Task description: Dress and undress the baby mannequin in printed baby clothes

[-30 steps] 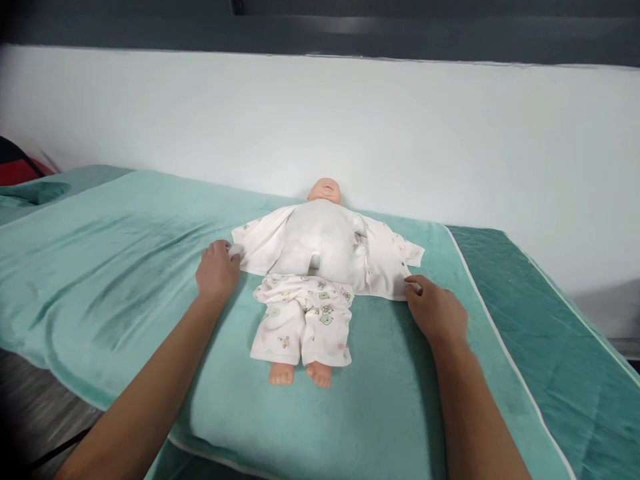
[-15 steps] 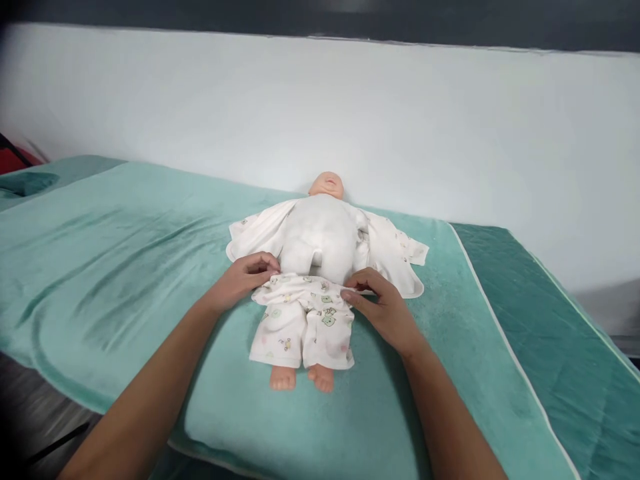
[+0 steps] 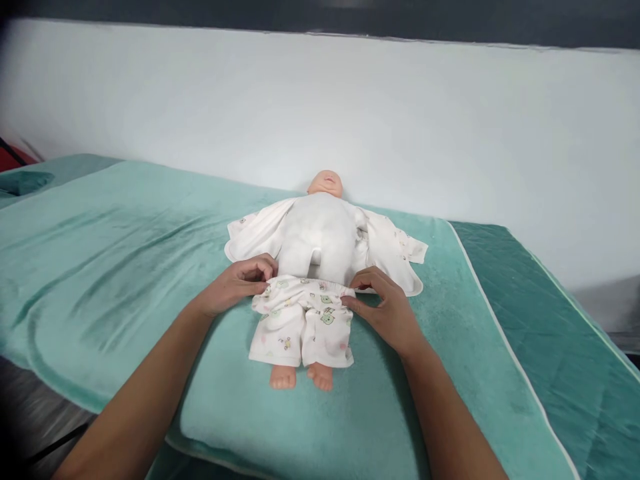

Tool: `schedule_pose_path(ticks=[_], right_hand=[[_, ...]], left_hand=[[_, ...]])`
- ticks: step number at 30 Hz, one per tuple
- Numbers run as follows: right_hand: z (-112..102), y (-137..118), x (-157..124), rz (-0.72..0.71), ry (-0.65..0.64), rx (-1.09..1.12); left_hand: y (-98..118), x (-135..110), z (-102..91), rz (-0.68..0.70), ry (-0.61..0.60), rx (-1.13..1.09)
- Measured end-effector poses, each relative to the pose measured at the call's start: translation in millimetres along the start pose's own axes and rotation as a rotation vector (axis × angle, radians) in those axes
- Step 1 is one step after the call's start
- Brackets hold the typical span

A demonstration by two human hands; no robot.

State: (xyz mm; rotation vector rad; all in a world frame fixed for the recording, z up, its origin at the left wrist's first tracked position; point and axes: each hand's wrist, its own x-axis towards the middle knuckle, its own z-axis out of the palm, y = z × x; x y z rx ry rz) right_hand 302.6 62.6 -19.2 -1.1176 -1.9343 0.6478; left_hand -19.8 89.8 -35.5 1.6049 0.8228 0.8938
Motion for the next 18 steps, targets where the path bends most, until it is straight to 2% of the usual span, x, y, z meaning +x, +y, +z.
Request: schedule_pose_path(ticks=[4,6,13,18], right_hand=[[2,-4,3,-0.001,-0.089,0.047],[4,-6,4,-0.017,-0.083,0.046],[14,-10,4,-0.091,0.028,0.065],[20,-4,7,-0.067,0.196,0.057]], left_hand=[[-2,2,5.8,0.021,0.091,-0.029],[-4,4,9.4,0.036,0.143,-0.05],[-5,8,17.8,0.1,0.268,-0.035],[-4,9,21.4,0.104,0.336,-0.059]])
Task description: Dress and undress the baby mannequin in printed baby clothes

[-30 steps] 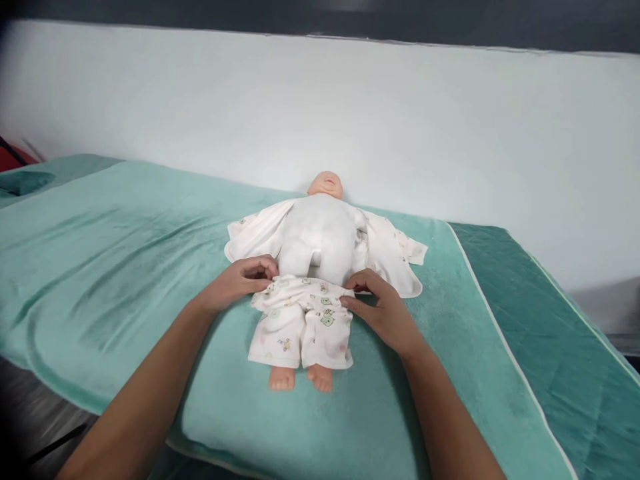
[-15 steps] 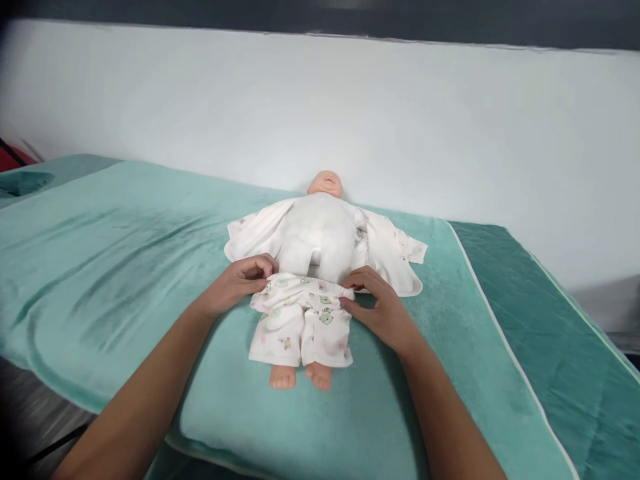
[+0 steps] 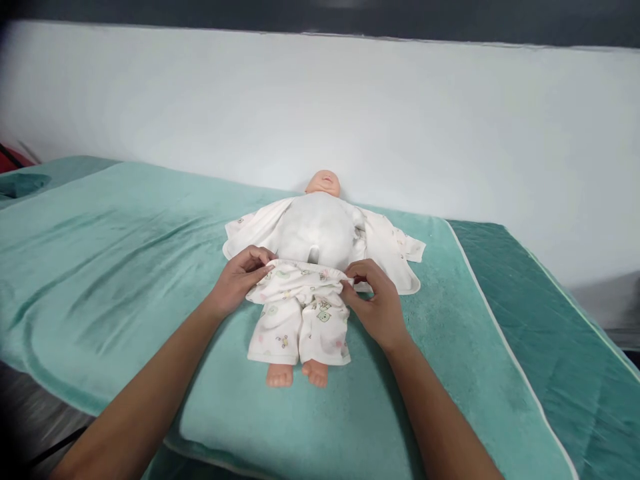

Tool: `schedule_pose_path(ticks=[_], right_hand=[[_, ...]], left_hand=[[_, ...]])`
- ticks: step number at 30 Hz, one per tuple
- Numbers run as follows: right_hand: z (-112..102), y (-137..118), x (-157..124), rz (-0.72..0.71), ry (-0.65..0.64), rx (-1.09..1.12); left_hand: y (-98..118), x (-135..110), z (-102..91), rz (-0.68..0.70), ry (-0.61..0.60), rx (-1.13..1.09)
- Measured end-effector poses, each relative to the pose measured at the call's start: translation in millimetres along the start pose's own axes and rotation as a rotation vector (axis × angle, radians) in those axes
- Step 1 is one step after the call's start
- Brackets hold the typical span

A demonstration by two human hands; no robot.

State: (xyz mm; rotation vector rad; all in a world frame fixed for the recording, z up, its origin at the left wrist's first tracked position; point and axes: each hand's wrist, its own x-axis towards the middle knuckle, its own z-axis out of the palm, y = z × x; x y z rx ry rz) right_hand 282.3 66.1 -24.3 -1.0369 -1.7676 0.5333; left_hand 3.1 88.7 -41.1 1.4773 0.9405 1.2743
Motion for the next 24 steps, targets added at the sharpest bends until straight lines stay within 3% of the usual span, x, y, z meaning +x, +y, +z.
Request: schedule_pose_path(ticks=[13,19,24], right_hand=[[10,16,17,0.086,0.174,-0.318],[18,28,39,0.143,0.196,-0.219],[20,38,49,0.238,0.221,-0.133]], left_hand=[[-7,19,11.6,-0.04,0.145,-0.09],[-13,29,13.0,-0.088,0.132,-0.207],[-15,29,11.5,-0.111,0.239,-0.283]])
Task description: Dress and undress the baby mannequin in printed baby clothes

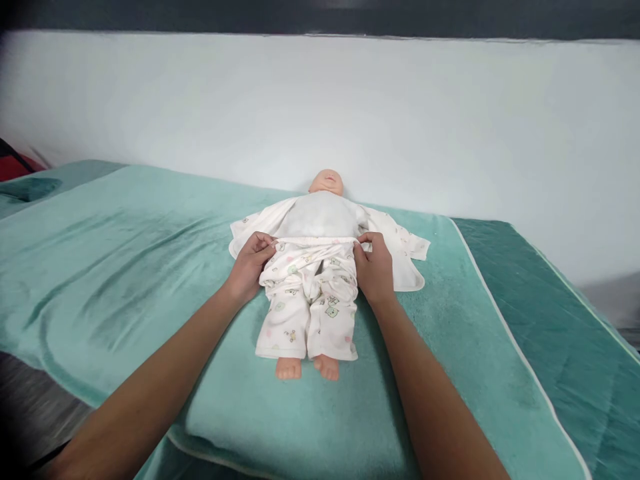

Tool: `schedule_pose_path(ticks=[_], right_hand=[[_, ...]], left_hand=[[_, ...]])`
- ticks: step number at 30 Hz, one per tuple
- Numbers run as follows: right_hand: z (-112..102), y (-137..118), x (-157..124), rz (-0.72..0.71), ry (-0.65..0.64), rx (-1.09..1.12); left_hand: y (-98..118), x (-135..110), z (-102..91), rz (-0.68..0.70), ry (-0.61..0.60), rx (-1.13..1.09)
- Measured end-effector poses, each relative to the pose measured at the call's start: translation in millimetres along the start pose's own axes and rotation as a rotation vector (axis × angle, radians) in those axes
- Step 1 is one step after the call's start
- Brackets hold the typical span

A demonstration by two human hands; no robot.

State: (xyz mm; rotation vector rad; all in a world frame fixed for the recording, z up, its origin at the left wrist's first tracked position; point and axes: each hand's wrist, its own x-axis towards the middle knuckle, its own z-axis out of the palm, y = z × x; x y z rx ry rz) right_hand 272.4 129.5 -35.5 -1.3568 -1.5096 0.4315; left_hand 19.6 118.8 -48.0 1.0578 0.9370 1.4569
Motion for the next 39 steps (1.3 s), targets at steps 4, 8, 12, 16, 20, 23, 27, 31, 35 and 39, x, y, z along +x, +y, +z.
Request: schedule_pose_path(ticks=[4,8,12,16,20,23,27,31,35,39], right_hand=[[-1,4,-1,0.122,-0.116,0.1],[-10,1,-5,0.284,-0.325,0.231],[-18,-3,-6,0.334,-0.502,0.313],[-24,-8,-6,0.381,-0.61,0.398],[-27,-14,-7,0.35,-0.633,0.485],[-25,-13,-9,0.339,-0.641,0.489],[-17,-6,-11,0.359,-0.541,0.46],[-9,0,-13,0.361,-0.479,0.458],[-4,3,-14,0.327,-0.347,0.422],[0,5,-14,0.252,-0.265,0.46]], left_hand=[[-3,2,-1.4,-0.047,-0.001,0.067],[-3,3,-5.0,-0.104,-0.092,0.18],[2,1,-9.7,-0.163,-0.241,0.242],[10,1,-14.4,-0.204,-0.349,0.231],[12,3,-17.6,-0.243,-0.373,0.21],[11,3,-17.4,-0.235,-0.387,0.175],[15,0,-13.0,-0.215,-0.443,0.118],[22,-6,-7.9,-0.213,-0.463,0.121],[22,-6,-7.4,-0.227,-0.491,0.109],[16,-4,-9.1,-0.227,-0.458,0.086]])
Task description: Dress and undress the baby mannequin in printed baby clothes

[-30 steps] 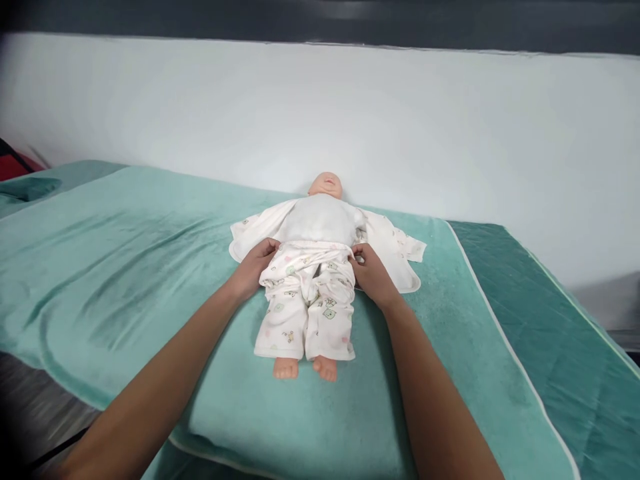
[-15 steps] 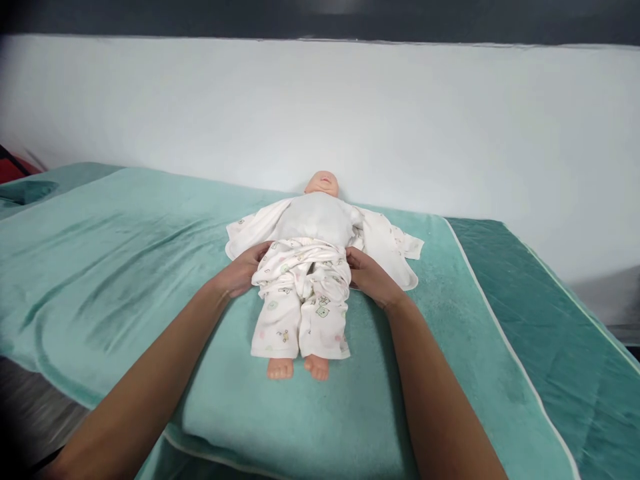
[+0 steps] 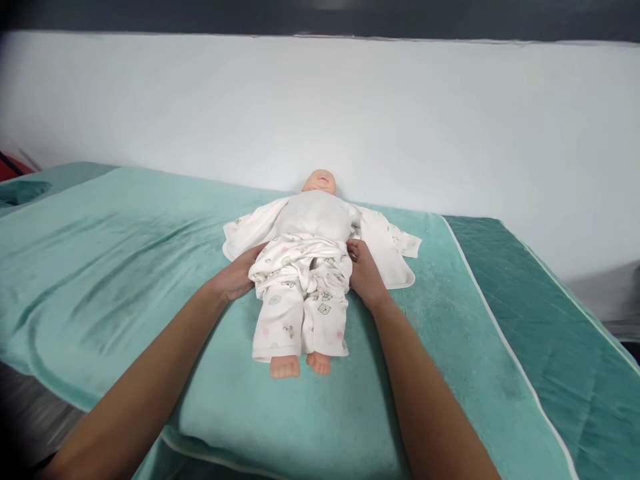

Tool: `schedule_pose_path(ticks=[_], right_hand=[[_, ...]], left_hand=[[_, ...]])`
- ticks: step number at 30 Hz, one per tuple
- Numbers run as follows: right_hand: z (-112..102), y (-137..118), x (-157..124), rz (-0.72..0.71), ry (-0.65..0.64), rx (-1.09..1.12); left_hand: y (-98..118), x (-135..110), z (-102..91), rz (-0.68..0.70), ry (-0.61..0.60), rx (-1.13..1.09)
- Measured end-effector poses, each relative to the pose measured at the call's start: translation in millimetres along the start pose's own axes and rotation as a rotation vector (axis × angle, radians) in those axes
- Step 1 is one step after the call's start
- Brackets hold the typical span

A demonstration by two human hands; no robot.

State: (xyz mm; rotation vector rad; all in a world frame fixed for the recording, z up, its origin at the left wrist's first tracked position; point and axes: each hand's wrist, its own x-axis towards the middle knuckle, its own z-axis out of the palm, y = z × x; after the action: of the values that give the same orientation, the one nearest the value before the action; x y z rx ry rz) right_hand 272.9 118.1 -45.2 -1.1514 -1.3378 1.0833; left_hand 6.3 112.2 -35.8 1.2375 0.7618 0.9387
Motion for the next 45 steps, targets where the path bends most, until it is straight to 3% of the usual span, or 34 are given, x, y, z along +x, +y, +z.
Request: schedule_pose_path(ticks=[6,14,21,25,29,32,34,38,45], right_hand=[[2,-1,5,0.115,0.016,0.151],[6,-7,5,0.134,0.036,0.192],[4,-4,7,0.204,0.054,0.245],[2,-1,8,0.232,-0.01,0.253],[4,1,5,0.079,0.084,0.063],[5,0,1,-0.158,0.253,-0.132],[4,-2,-2,-0.326,0.285,-0.27],[1,-8,-3,-0.481,0.239,-0.489],[0,-15,13,-0.292,0.186,-0.454]], left_hand=[[-3,3,0.9,-0.022,0.126,-0.016],[6,7,7.6,0.012,0.061,-0.021],[24,29,-12.0,-0.144,0.156,0.303],[12,44,-16.1,-0.039,0.239,0.406],[-6,45,-13.1,0.107,0.353,0.461],[-9,39,-10.8,0.178,0.465,0.415],[-6,35,-9.6,0.275,0.489,0.388],[2,32,-8.2,0.428,0.41,0.473],[16,30,-5.8,0.322,0.203,0.707]])
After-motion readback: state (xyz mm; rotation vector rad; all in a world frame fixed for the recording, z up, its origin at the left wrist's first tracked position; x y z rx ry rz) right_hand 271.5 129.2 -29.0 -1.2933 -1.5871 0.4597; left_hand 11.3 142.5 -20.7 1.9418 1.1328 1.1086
